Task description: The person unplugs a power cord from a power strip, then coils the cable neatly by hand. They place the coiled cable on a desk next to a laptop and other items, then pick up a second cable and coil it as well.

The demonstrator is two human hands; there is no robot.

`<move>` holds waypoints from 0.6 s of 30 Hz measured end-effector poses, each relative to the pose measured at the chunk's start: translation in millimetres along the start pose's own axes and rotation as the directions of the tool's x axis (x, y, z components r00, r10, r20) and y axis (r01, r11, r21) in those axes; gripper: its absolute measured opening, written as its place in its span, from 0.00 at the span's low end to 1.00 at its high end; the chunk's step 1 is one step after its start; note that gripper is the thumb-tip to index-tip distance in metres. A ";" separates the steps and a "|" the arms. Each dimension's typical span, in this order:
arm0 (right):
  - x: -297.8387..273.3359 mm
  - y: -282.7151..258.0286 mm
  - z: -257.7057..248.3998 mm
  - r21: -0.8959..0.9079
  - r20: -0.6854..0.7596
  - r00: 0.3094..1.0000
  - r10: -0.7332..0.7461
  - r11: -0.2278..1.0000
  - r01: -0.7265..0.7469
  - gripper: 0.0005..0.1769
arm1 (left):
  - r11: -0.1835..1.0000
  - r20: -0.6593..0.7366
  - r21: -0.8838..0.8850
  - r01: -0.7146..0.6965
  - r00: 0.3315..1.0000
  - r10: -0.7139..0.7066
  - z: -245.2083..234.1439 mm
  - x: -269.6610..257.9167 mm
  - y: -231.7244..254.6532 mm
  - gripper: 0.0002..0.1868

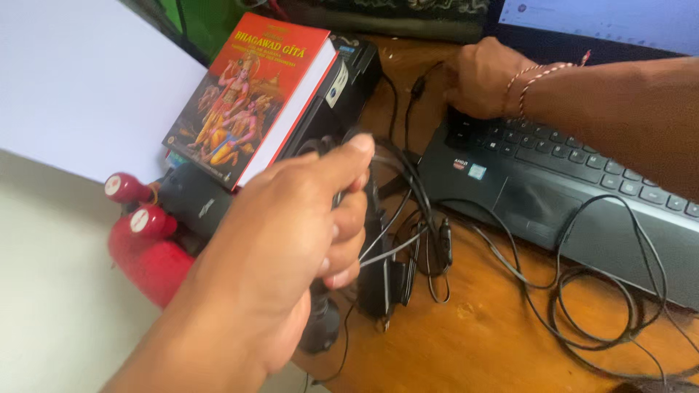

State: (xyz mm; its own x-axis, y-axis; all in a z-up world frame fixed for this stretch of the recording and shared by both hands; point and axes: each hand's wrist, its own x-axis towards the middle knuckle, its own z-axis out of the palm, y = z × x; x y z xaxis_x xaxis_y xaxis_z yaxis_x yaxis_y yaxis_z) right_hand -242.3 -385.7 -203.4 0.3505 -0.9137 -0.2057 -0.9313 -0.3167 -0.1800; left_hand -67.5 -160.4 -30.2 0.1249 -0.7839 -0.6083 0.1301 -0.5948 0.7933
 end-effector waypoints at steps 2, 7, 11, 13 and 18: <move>-2.2 2.5 -2.2 0.050 -0.038 0.998 -0.053 0.997 0.054 0.19 | 1.000 0.053 -0.008 0.011 0.999 -0.011 -0.9 2.2 -3.0 0.20; -2.1 2.4 1.0 0.076 -0.017 0.995 -0.103 0.992 0.104 0.20 | 0.989 0.012 -0.023 0.147 0.989 -0.147 5.3 14.6 0.5 0.22; 21.5 7.4 4.7 0.062 0.042 0.997 -0.067 0.996 0.065 0.25 | 0.977 0.000 -0.016 0.212 0.977 -0.212 6.1 26.1 5.1 0.22; 34.0 14.7 5.3 0.009 -0.134 0.969 -0.207 0.978 0.210 0.28 | 0.982 -0.005 -0.011 0.187 0.982 -0.187 6.4 31.3 6.6 0.22; 64.5 31.2 20.6 -0.507 0.257 0.925 -0.279 0.776 0.375 0.22 | 0.997 0.036 -0.015 0.081 0.996 -0.081 4.8 40.6 11.6 0.22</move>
State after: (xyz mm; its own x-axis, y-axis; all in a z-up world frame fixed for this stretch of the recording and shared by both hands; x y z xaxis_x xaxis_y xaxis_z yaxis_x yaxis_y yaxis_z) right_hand -246.6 -449.4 -242.1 0.6097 -0.6916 -0.3871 -0.6418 -0.7174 0.2708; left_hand -65.7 -200.1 -45.6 0.0786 -0.7392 -0.6689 0.1545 -0.6538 0.7407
